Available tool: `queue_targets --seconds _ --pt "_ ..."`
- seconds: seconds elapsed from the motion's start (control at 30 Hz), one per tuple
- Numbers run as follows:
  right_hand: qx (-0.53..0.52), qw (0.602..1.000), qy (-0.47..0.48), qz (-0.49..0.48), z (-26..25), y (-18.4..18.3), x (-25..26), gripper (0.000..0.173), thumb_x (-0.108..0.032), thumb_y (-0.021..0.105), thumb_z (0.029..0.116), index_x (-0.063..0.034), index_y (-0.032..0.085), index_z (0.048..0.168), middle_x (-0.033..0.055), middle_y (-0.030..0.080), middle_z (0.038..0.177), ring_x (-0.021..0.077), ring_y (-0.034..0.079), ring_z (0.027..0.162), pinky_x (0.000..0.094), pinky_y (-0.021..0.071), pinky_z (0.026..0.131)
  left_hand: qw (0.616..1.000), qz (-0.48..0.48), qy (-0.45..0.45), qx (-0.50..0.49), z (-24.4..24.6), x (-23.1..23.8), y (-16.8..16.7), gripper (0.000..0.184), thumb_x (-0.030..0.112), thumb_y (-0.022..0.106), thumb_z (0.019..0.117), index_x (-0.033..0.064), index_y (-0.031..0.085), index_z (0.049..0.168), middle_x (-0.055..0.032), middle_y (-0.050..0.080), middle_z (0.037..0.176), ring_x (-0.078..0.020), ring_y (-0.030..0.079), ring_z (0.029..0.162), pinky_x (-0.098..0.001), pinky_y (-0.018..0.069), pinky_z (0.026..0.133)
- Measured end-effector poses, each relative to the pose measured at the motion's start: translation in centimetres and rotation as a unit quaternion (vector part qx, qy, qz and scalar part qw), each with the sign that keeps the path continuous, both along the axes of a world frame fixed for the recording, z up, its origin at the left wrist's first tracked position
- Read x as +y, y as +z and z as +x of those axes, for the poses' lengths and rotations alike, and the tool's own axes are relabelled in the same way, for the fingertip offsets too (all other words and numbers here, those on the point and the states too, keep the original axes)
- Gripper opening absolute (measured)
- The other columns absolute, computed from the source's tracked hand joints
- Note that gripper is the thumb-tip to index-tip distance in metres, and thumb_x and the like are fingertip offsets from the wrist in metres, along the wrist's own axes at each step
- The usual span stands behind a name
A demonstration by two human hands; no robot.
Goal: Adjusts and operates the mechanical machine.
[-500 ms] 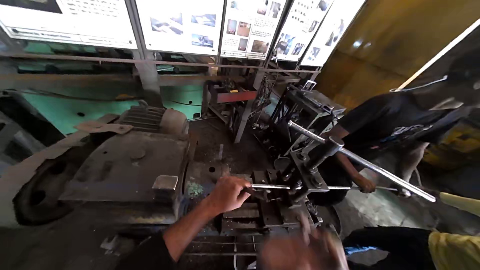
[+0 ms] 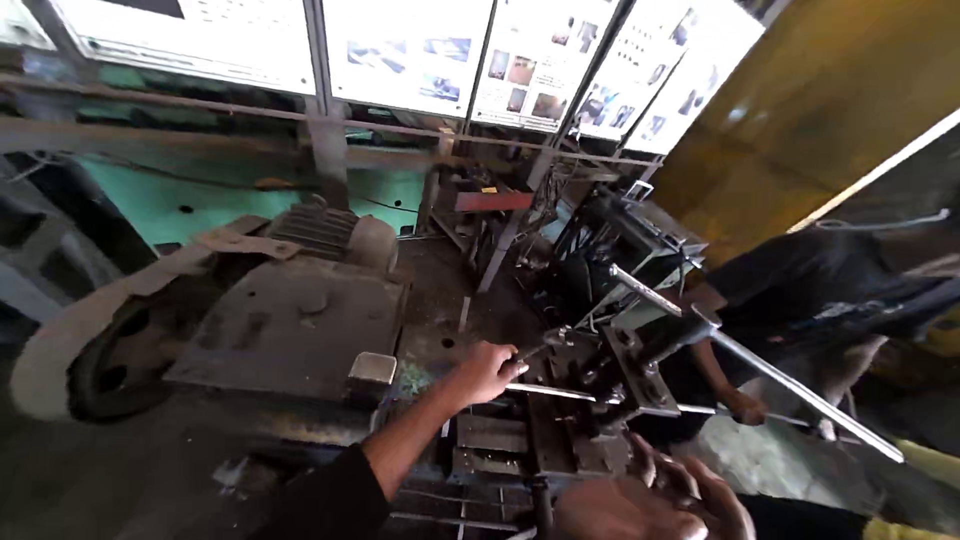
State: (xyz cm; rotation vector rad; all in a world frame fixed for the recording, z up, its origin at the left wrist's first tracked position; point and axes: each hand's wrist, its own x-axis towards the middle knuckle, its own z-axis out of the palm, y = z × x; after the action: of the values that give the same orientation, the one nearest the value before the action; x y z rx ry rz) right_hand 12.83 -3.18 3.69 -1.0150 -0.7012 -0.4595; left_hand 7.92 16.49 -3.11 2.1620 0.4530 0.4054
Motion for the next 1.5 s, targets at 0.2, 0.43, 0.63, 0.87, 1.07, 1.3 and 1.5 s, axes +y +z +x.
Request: queue_targets --seconds 0.2,0.43,0.63,0.87,1.07,1.3,1.5 --pt "-0.007 0.991 0.031 -0.13 7.6 4.0 21.0 0.052 -0.028 0.068 0.0998 -0.0031 0.05 0.142 0.0103 0.068 0.11 0.0176 0.072 0.081 0.0373 0.0664 0.069 0.999 -0.009 0.053 0.008 0.9 2.1 2.4 0.027 0.027 0.06 0.1037 0.0049 0.069 0.117 -0.0121 0.073 0.096 -0.0257 0.071 0.087 -0.0511 0.0591 0.083" --pt "0.289 0.898 0.253 -0.216 6.9 2.3 16.5 0.053 -0.035 0.068 0.0988 -0.0119 0.049 0.142 0.0113 0.067 0.089 0.0211 0.064 0.059 0.0387 0.0587 0.054 0.987 0.055 0.041 0.144 1.7 0.8 3.3 0.036 0.037 0.052 0.1068 0.0072 0.069 0.118 -0.0139 0.074 0.104 -0.0319 0.071 0.098 -0.0589 0.056 0.089" --pt "0.281 0.863 0.272 -0.32 7.0 -0.1 14.4 0.059 -0.059 0.041 0.1062 -0.0108 0.075 0.098 -0.0004 0.05 0.057 0.0109 0.04 0.044 0.0297 0.038 0.043 0.975 0.105 0.069 0.186 1.7 -1.8 3.1 0.039 0.036 0.046 0.1075 0.0068 0.065 0.125 -0.0204 0.072 0.106 -0.0394 0.071 0.101 -0.0625 0.0558 0.088" --pt "0.229 0.866 0.22 -0.386 6.8 0.8 15.6 0.059 -0.058 0.04 0.1065 -0.0126 0.076 0.095 0.0002 0.058 0.062 0.0119 0.047 0.049 0.0328 0.0421 0.047 0.975 0.181 0.063 0.112 -2.8 -4.5 2.7 0.047 0.023 0.057 0.1025 0.0072 0.051 0.147 -0.0138 0.063 0.137 -0.0313 0.063 0.123 -0.052 0.0514 0.105" --pt "0.188 0.906 0.216 -0.31 1.7 -4.4 4.5 0.059 -0.064 0.038 0.1047 -0.0155 0.069 0.091 0.0003 0.048 0.059 0.0124 0.04 0.045 0.0304 0.0378 0.042 0.993 -0.038 0.106 -0.023 -11.1 -5.6 -1.5 0.031 0.032 0.052 0.106 0.0141 0.07 0.122 -0.0003 0.074 0.11 -0.0114 0.071 0.101 -0.039 0.0601 0.094" --pt "0.185 0.929 0.308 -0.087 -5.4 -10.6 -4.3 0.057 -0.055 0.038 0.1077 -0.0167 0.062 0.072 -0.0047 0.056 0.064 0.0073 0.053 0.057 0.0249 0.0474 0.056 0.966 -0.213 -0.059 0.136 -15.1 -8.5 -9.1 0.032 0.03 0.055 0.1041 0.0075 0.069 0.121 -0.0047 0.075 0.107 -0.0153 0.072 0.097 -0.0387 0.0594 0.093" --pt "0.022 0.941 0.305 -0.144 -6.1 -13.7 -8.1 0.059 -0.049 0.036 0.11 -0.0119 0.057 0.07 0.0004 0.055 0.062 0.011 0.056 0.059 0.0277 0.0474 0.055 0.989 0.096 0.112 -0.031 -13.4 -8.8 -7.0 0.034 0.028 0.064 0.099 0.0071 0.068 0.125 -0.0075 0.07 0.121 -0.0163 0.068 0.111 -0.0378 0.0589 0.097"
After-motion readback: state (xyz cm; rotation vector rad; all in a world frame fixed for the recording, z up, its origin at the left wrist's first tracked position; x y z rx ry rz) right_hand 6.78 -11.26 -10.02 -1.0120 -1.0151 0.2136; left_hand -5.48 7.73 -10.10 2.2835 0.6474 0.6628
